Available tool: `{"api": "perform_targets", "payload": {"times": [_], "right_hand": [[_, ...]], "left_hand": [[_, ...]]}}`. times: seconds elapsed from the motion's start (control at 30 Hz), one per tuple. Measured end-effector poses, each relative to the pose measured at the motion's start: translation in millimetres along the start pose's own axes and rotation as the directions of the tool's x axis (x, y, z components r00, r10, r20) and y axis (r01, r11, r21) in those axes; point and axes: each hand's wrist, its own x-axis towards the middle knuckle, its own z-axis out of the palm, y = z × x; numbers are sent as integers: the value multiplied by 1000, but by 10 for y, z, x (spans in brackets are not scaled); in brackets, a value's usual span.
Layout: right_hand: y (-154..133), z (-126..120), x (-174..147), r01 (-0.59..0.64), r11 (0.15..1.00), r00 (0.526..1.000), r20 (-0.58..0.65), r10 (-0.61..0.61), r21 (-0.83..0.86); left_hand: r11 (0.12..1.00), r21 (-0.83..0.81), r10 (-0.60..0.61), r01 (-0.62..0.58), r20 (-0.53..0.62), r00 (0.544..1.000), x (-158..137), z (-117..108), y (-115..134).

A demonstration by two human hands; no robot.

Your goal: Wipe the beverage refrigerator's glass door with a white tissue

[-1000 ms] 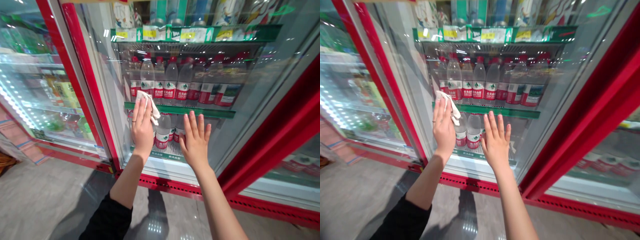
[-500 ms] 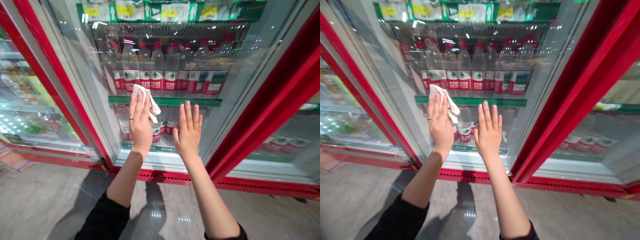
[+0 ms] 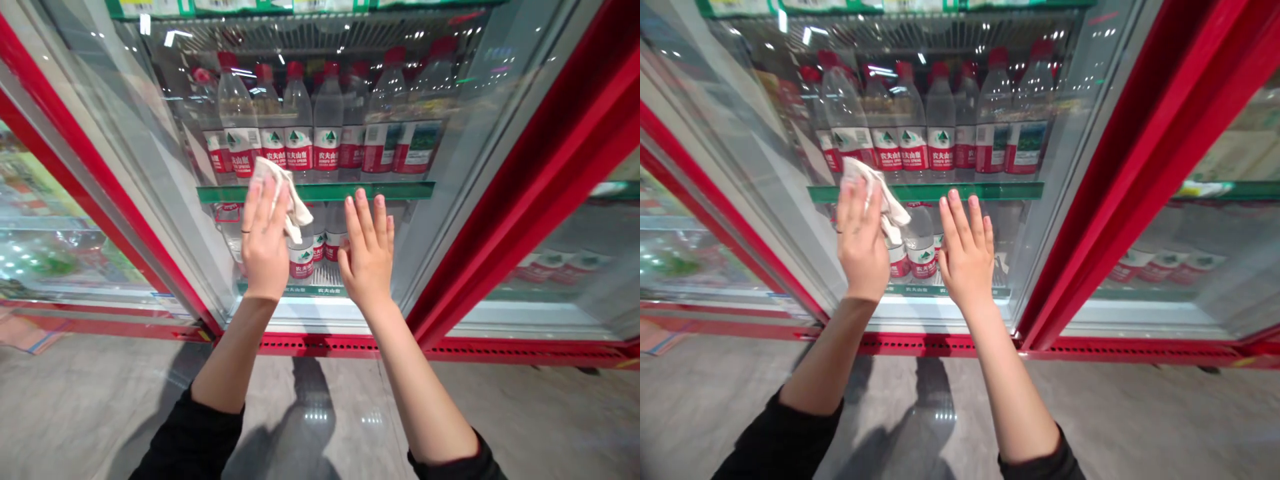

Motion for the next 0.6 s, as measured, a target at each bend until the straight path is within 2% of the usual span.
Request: {"api": "perform_targets", "payload": {"times": [0.1, 0.2, 0.3, 0.37, 0.43, 0.53, 0.6], "right_hand": [[-27, 14, 8, -5, 1000, 1000, -26, 6, 25], [6, 28, -11, 24, 996, 996, -84, -17, 91], [90, 7, -51, 72, 987, 989, -140, -52, 140], [146, -27, -73, 71, 989, 988, -143, -52, 131], [181, -61, -82, 51, 994, 991, -129, -37, 99], [186, -74, -75, 36, 998, 993, -112, -29, 60], [170, -47, -64, 32, 998, 994, -110, -27, 52]], "left_hand": [[994, -9, -112, 112, -102, 988, 179, 134, 101], [993, 12, -117, 117, -24, 993, 207, 258, 335], [997, 75, 15, -22, 97, 995, 72, 217, 423], [984, 110, 122, -138, 140, 983, -48, 105, 349], [972, 144, 164, -187, 156, 974, -126, -6, 237], [982, 167, 74, -88, 89, 993, -97, -18, 201], [988, 150, -32, 31, 8, 999, -18, 104, 324]]}}
